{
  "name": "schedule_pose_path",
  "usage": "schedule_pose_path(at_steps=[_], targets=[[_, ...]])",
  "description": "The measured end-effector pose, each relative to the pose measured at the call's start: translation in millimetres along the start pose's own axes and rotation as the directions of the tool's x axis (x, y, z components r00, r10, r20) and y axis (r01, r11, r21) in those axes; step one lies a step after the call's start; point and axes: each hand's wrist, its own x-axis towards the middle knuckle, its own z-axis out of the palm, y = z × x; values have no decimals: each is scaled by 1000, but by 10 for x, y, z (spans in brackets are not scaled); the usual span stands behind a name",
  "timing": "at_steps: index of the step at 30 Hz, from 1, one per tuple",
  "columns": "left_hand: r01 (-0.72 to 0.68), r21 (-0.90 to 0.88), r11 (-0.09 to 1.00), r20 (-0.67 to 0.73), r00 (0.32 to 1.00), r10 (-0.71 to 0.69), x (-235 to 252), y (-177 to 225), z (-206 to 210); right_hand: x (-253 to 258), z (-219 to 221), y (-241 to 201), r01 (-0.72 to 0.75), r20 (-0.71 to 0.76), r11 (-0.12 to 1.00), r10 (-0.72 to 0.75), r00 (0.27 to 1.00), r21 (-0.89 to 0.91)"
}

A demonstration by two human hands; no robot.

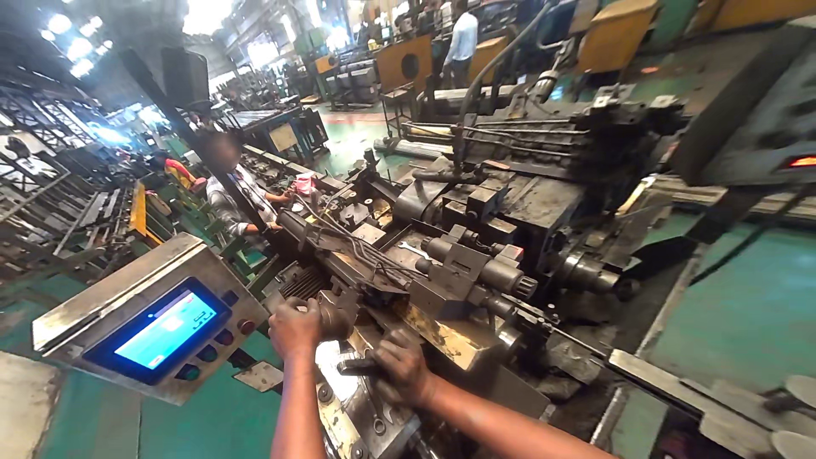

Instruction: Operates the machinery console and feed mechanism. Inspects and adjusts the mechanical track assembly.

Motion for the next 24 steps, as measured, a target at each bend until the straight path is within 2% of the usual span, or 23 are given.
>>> schedule_pose_path(at_steps=[24], targets=[[8, -28, 1000, 8, 1000, -8, -7, -4, -8, 17, -10, -9, 8, -9, 1000, -8, 1000, -17]])
